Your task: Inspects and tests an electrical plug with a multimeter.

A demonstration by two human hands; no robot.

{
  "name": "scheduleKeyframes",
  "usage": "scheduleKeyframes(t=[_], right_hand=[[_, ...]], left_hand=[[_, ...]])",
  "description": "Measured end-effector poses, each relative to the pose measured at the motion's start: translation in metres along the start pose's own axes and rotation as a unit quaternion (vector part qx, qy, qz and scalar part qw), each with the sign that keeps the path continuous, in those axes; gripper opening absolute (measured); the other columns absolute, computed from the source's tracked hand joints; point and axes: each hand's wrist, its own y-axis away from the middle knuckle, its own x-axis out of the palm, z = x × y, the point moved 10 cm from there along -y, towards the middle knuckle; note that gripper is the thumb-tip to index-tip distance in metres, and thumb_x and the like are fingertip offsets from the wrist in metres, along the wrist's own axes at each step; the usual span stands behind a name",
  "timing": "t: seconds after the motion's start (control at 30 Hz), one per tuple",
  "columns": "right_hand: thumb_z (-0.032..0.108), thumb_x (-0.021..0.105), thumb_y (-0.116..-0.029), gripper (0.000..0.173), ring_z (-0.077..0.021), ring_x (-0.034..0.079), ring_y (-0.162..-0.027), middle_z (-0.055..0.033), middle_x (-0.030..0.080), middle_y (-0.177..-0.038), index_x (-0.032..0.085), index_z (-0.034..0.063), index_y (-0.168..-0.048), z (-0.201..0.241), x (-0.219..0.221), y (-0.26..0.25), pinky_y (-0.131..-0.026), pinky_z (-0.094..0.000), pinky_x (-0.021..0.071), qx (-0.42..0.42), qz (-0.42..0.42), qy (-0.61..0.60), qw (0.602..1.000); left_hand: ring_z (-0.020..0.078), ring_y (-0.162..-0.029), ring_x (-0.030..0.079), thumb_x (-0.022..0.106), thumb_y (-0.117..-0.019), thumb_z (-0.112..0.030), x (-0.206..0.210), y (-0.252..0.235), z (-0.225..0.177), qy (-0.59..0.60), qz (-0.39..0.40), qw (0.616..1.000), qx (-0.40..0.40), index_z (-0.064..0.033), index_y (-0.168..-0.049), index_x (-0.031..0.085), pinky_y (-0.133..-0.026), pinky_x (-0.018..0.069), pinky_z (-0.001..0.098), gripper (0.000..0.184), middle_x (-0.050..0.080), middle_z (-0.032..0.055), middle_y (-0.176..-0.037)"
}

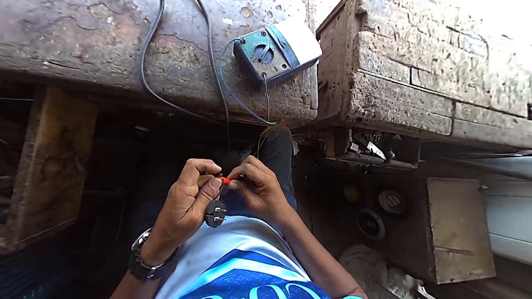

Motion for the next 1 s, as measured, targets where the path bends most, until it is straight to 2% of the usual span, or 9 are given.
scheduleKeyframes(t=[0.07,0.13,0.2,0.27,0.33,0.4,0.53,0.8,1.0], right_hand=[[0.011,0.064,-0.1007,0.011,-0.0101,0.063,-0.085,-0.0055,0.064,-0.098,0.07,0.0021,-0.103,-0.003,-0.002,0.001,-0.074,-0.0259,0.0571,0.006,0.008,-0.01,1.0],[0.01,0.06,-0.1031,0.011,-0.0083,0.065,-0.08,-0.0053,0.07,-0.096,0.066,0.0017,-0.107,-0.006,-0.008,0.003,-0.07,-0.0243,0.0562,0.017,-0.001,-0.024,1.0],[0.01,0.058,-0.1044,0.011,-0.0065,0.065,-0.076,-0.0056,0.073,-0.092,0.063,0.0011,-0.109,-0.003,-0.014,0.006,-0.067,-0.0216,0.0538,0.011,-0.011,-0.04,0.999],[0.008,0.06,-0.1032,0.011,-0.0077,0.067,-0.081,-0.0071,0.071,-0.092,0.063,-0.0015,-0.108,0.005,-0.018,0.007,-0.072,-0.0224,0.0572,-0.015,-0.019,-0.051,0.998],[0.008,0.063,-0.1014,0.013,-0.0074,0.066,-0.081,-0.0073,0.069,-0.092,0.065,-0.003,-0.107,0.013,-0.02,0.007,-0.073,-0.0226,0.0579,-0.04,-0.025,-0.038,0.998],[0.01,0.066,-0.0999,0.014,-0.006,0.063,-0.078,-0.0069,0.069,-0.092,0.068,-0.0031,-0.105,0.017,-0.019,0.007,-0.07,-0.0214,0.0558,-0.053,-0.029,-0.018,0.998],[0.01,0.068,-0.099,0.013,-0.0058,0.062,-0.076,-0.0065,0.069,-0.091,0.07,-0.0023,-0.103,0.018,-0.016,0.007,-0.068,-0.0214,0.0548,-0.059,-0.033,-0.004,0.998],[0.011,0.069,-0.0979,0.012,-0.0059,0.063,-0.074,-0.0042,0.07,-0.089,0.072,0.0001,-0.101,0.022,-0.016,0.008,-0.066,-0.0223,0.0551,-0.047,-0.031,0.038,0.998],[0.016,0.071,-0.0969,0.011,-0.0065,0.065,-0.078,-0.0003,0.07,-0.086,0.076,0.0055,-0.096,0.027,-0.018,0.009,-0.068,-0.0247,0.0565,-0.037,-0.014,0.114,0.993]], left_hand=[[0.0071,-0.065,0.058,0.049,-0.108,-0.013,-0.004,-0.002,-0.003,0.011,-0.014,1.0,0.017,-0.0174,-0.138,0.053,-0.062,0.0519,0.02,0.031,0.059,-0.0015,-0.078],[0.0067,-0.065,0.056,0.048,-0.108,-0.011,-0.008,-0.003,-0.005,0.013,-0.028,0.999,0.031,-0.0173,-0.136,0.056,-0.061,0.0509,0.0195,0.03,0.057,-0.0019,-0.077],[0.0063,-0.064,0.055,0.046,-0.108,-0.01,-0.009,-0.004,-0.004,0.005,-0.035,0.999,0.027,-0.0161,-0.129,0.058,-0.06,0.0499,0.0193,0.025,0.056,-0.0024,-0.076],[0.0056,-0.067,0.057,0.045,-0.1082,-0.01,-0.008,-0.003,-0.003,-0.016,-0.034,0.999,0.027,-0.0143,-0.119,0.061,-0.062,0.0512,0.0192,0.019,0.057,-0.003,-0.079],[0.0039,-0.078,0.061,0.044,-0.1079,-0.008,-0.007,-0.003,-0.004,-0.044,-0.033,0.998,0.034,-0.0126,-0.105,0.066,-0.072,0.054,0.0189,0.023,0.063,-0.0044,-0.087],[0.0043,-0.082,0.063,0.042,-0.1071,-0.006,-0.007,-0.003,-0.003,-0.052,-0.04,0.997,0.029,-0.0113,-0.098,0.068,-0.076,0.055,0.02,0.028,0.066,-0.0044,-0.089],[0.0061,-0.082,0.062,0.04,-0.1068,-0.006,-0.006,-0.003,-0.002,-0.057,-0.04,0.998,0.008,-0.0104,-0.1,0.069,-0.074,0.0546,0.0209,0.03,0.065,-0.0024,-0.09],[0.0044,-0.076,0.061,0.04,-0.1082,-0.011,-0.002,-0.002,-0.002,-0.147,0.003,0.989,0.015,-0.0099,-0.108,0.069,-0.069,0.0537,0.0199,0.029,0.064,-0.0039,-0.084],[0.0031,-0.07,0.056,0.035,-0.1099,-0.02,0.001,0.004,0.005,-0.217,0.119,0.969,0.028,-0.0095,-0.117,0.066,-0.062,0.0497,0.0209,0.033,0.057,-0.006,-0.078]])
